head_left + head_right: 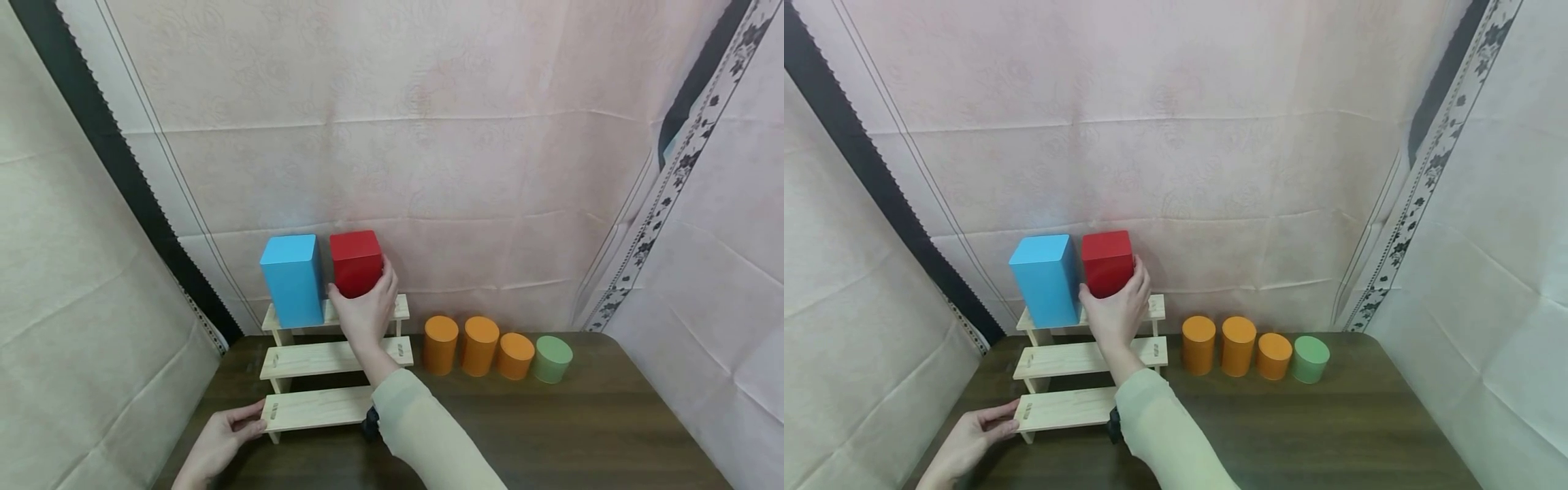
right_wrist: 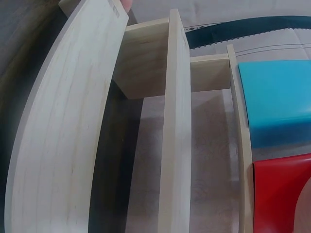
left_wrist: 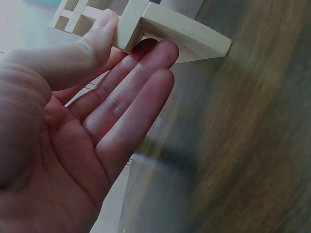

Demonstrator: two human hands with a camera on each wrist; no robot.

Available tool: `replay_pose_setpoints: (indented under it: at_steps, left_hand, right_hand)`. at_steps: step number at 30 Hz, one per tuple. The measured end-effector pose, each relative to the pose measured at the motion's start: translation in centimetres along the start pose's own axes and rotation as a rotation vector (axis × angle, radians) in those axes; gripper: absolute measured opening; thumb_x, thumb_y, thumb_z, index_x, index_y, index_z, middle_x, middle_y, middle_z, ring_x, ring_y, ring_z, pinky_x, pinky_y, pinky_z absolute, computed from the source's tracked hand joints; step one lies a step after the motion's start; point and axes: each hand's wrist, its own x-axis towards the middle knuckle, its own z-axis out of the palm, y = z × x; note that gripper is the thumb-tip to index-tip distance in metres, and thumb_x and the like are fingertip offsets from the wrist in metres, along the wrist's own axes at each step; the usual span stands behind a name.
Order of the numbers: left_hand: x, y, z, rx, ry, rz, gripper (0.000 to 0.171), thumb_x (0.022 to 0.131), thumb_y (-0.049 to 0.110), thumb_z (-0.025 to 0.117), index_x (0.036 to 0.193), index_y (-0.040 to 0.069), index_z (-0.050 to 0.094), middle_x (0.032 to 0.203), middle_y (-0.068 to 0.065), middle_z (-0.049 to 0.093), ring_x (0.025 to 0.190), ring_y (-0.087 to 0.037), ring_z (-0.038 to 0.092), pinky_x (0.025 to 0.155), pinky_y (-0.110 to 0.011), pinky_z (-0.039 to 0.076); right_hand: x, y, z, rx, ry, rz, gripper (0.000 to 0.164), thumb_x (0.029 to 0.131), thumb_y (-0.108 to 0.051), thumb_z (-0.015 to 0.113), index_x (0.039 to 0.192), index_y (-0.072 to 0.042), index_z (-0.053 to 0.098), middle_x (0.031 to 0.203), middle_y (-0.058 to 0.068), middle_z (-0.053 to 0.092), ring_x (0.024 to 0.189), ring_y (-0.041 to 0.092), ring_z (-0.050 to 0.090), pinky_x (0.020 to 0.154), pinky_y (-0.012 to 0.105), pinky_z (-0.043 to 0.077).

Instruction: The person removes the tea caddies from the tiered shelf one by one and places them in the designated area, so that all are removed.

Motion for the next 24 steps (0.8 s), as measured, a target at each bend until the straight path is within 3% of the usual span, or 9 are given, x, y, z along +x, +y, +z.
replay_pose_setpoints:
  at_steps: [7,16,24]
  left_hand:
    - [-0.2,-0.1,-0.1,0.001,0.011,-0.013,0.049,0.097,0.004,0.079,0.140,-0.013,0.063,0.136,-0.030,0.067,0.104,-0.025,0.075,0.082,-0.035,0.067]
    - [-0.3,0.0,0.1,0.005,0.015,-0.023,0.048,0.097,0.002,0.078,0.140,-0.011,0.063,0.135,-0.029,0.068,0.103,-0.021,0.075,0.081,-0.033,0.066]
    - [-0.1,0.1,0.0,0.018,0.006,0.003,0.048,0.097,0.000,0.077,0.141,-0.012,0.063,0.137,-0.030,0.066,0.103,-0.022,0.075,0.082,-0.034,0.066]
  right_hand:
    - [-0.2,0.1,0.1,-0.013,-0.006,0.000,0.108,0.075,-0.037,0.097,0.162,-0.026,0.034,0.153,-0.006,0.047,0.136,0.016,0.047,0.103,0.052,0.054]
    - [-0.2,0.4,-0.3,0.020,-0.015,0.005,0.105,0.076,-0.037,0.096,0.161,-0.027,0.036,0.151,-0.007,0.048,0.134,0.016,0.048,0.102,0.050,0.056]
    - [-0.1,0.5,-1.7,0.163,-0.040,0.036,0.106,0.076,-0.034,0.098,0.160,-0.030,0.035,0.149,-0.013,0.047,0.134,0.010,0.046,0.098,0.040,0.060]
